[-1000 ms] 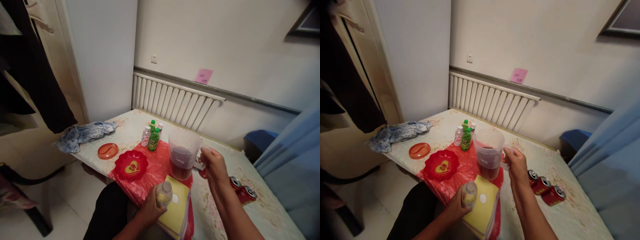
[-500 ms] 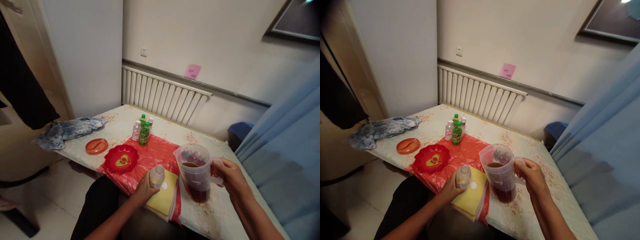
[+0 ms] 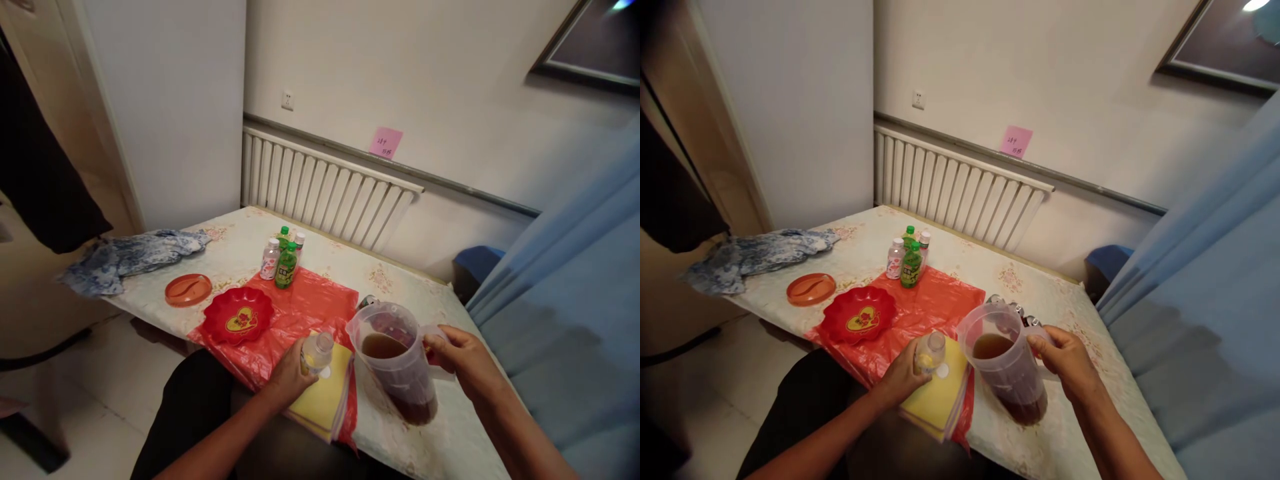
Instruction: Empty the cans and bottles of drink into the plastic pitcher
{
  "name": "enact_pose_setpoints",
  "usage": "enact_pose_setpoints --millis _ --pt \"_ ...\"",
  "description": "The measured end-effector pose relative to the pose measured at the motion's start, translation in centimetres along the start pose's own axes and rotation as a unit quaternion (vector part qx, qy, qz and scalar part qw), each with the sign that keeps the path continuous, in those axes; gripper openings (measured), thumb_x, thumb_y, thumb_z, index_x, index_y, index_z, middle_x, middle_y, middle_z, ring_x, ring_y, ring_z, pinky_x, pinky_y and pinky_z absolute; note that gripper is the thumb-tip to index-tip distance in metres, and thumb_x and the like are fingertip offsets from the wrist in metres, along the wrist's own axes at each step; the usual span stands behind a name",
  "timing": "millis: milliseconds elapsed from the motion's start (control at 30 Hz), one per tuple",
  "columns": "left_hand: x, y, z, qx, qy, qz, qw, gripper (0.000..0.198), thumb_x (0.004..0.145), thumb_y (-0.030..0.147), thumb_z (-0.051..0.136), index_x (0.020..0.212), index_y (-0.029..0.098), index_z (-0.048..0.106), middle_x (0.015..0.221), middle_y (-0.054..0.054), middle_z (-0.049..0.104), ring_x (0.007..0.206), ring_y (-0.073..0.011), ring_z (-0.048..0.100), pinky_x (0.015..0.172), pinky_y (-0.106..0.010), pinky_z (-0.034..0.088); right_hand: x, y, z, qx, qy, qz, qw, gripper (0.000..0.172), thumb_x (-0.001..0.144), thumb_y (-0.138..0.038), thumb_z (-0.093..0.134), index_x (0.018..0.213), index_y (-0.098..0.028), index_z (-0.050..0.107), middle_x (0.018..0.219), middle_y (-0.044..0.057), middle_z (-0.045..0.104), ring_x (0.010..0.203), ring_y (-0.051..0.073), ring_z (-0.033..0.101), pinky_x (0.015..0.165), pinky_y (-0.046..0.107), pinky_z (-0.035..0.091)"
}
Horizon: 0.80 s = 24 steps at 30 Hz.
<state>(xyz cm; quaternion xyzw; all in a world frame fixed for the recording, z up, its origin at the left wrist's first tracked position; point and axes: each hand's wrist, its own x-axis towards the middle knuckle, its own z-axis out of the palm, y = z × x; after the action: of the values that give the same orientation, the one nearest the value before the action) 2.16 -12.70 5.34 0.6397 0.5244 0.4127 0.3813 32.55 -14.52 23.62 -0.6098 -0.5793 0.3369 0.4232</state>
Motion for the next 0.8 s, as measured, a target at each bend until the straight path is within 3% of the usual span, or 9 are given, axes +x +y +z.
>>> enact_pose_setpoints --millis 233,533,800 --pt "-0.1 0.0 0.1 0.005 -0.001 -0.006 1.000 0.068 0.060 0.015 0.069 0.125 0.018 0.049 0.122 -0.009 0.061 0.113 -0.0281 0.055 0.098 -0.035 0.043 0.3 -0.6 0.5 -0.035 -0.053 0.012 0.998 0.037 0.065 -0.053 0.073 0.063 -0.017 0.065 0.058 0.000 0.058 0.055 0.015 0.051 0.052 0.026 0.039" --pt "0.0 -0.5 0.4 0.019 -0.009 -0.010 1.000 0.064 0.062 0.014 0.068 0.122 0.020 0.047 0.119 -0.006 0.059 0.113 -0.0227 0.054 0.099 -0.034 0.041 0.7 -2.8 1.4 -0.091 -0.076 -0.001 0.993 0.034 0.062 -0.051 0.074 0.057 -0.019 0.063 0.056 -0.002 0.053 0.054 0.015 0.048 0.051 0.026 0.038" --pt "0.0 -0.8 0.6 0.026 0.000 0.003 1.000 0.069 0.063 0.014 0.071 0.126 0.019 0.045 0.122 -0.009 0.057 0.117 -0.0241 0.053 0.102 -0.034 0.040 1.5 -3.3 1.5 -0.119 -0.084 -0.016 0.989 0.035 0.067 -0.050 0.072 0.055 -0.020 0.060 0.052 -0.003 0.050 0.052 0.013 0.045 0.049 0.024 0.034"
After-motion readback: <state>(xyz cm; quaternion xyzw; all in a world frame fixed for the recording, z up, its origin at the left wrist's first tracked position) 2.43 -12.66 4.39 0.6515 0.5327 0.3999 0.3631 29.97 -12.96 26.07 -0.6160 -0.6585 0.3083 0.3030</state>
